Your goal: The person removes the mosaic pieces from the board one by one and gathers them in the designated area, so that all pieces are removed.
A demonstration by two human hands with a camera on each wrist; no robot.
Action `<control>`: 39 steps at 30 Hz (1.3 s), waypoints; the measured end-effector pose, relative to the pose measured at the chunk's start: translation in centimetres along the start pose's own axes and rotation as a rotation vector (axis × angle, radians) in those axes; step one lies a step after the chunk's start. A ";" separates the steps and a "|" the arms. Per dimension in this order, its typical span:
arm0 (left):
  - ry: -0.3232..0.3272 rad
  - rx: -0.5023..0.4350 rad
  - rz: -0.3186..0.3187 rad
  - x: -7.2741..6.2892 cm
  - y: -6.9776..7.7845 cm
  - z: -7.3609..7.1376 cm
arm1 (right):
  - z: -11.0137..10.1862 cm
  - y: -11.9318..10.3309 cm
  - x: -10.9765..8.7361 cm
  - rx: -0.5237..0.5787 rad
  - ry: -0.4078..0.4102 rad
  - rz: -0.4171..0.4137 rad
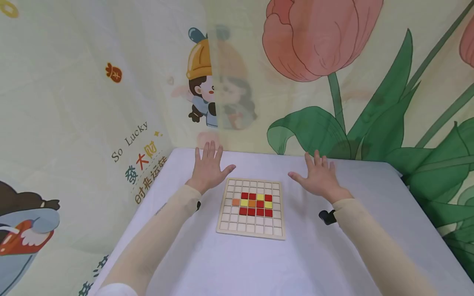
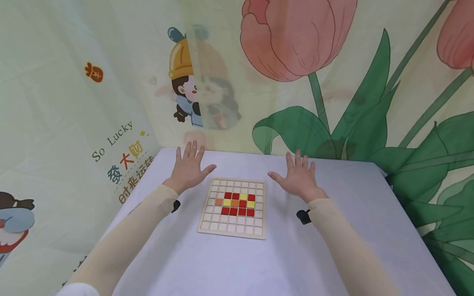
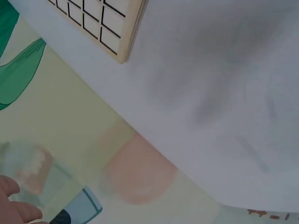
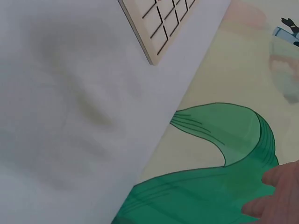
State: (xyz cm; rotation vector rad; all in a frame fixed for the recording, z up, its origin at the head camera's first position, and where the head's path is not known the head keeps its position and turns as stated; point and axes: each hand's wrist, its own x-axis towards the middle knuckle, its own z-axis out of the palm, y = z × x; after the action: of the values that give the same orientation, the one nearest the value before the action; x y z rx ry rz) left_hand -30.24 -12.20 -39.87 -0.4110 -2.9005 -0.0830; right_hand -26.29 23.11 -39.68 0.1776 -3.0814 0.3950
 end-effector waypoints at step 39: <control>-0.283 -0.671 -0.363 -4.1 1.2 7.2 | 9.8 -3.4 -2.9 0.454 -0.001 0.059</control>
State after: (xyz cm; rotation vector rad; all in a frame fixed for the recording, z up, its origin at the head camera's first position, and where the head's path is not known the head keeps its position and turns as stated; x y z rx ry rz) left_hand -27.47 -11.57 -47.71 0.0255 -3.1132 -1.1553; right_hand -23.20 17.69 -48.41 0.0949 -2.9498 1.0920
